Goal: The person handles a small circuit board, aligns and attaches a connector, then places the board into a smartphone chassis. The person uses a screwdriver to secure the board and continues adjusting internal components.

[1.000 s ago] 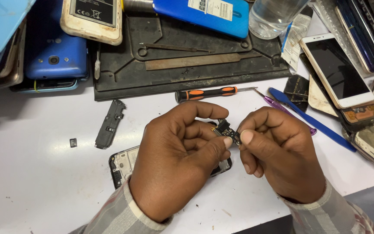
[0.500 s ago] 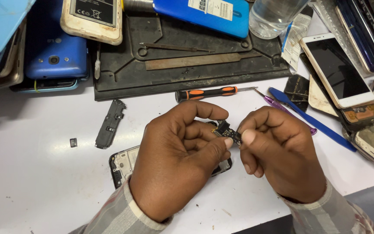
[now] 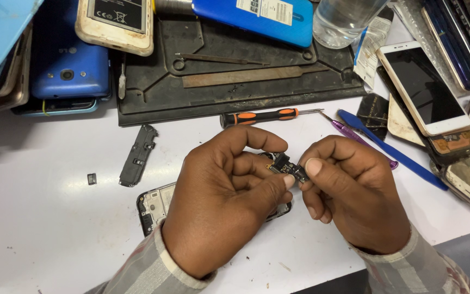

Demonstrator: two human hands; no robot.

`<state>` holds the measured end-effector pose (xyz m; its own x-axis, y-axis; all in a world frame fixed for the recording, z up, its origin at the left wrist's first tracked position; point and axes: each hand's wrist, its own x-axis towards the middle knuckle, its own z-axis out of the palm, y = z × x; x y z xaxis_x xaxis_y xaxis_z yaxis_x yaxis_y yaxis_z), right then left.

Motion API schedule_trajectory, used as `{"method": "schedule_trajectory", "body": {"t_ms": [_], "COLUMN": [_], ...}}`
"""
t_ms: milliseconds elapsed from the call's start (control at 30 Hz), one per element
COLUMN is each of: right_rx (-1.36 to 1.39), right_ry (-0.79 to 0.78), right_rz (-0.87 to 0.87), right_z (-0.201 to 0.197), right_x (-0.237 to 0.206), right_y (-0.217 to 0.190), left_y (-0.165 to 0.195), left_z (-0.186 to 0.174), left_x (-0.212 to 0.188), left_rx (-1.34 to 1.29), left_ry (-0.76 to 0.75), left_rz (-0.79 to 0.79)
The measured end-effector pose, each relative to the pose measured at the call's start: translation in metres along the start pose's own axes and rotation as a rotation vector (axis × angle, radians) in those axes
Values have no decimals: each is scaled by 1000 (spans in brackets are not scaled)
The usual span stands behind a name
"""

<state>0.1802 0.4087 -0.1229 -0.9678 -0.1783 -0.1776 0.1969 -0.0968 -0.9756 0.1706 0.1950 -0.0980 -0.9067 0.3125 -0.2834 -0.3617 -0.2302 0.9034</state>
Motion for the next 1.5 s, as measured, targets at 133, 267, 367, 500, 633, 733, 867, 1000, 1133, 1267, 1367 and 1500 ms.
{"method": "schedule_trajectory", "body": {"t_ms": [133, 267, 367, 500, 633, 733, 867, 1000, 1133, 1267, 1367, 1500], "right_rx": [-4, 7, 5, -23, -36, -36, -28, -8, 9, -56, -77, -112], "right_ry": [1, -3, 8, 6, -12, -25, -24, -44, -34, 12, 27, 21], "right_rz": [-3, -6, -25, -43, -71, -82, -81, -96, -95, -93, -115, -176], "right_z": [8, 9, 10, 10, 10, 10, 8, 6, 5, 3, 6, 10], "right_x": [-6, -7, -7, -10, -10, -6, -7, -9, -12, -19, -23, -28], "right_y": [6, 7, 6, 6, 14, 30, 36, 38, 47, 59, 68, 77], "left_y": [-2, -5, -3, -5, -13, -25, -30, -30, -40, -55, -64, -71], "left_z": [-7, -8, -7, -8, -13, -17, -18, -19, -18, -18, -21, -25], "left_x": [-9, -10, -9, -10, -9, -4, -3, -3, -4, -6, -8, -11], "left_rx": [-2, 13, 5, 10, 9, 10, 9, 19, 6, -37, -42, -47], "left_ry": [3, -10, -9, -3, -3, 6, 13, 17, 24, 41, 33, 46], "left_rz": [-2, 8, -1, -5, 1, -13, -21, -34, -27, -37, -4, -36]}}
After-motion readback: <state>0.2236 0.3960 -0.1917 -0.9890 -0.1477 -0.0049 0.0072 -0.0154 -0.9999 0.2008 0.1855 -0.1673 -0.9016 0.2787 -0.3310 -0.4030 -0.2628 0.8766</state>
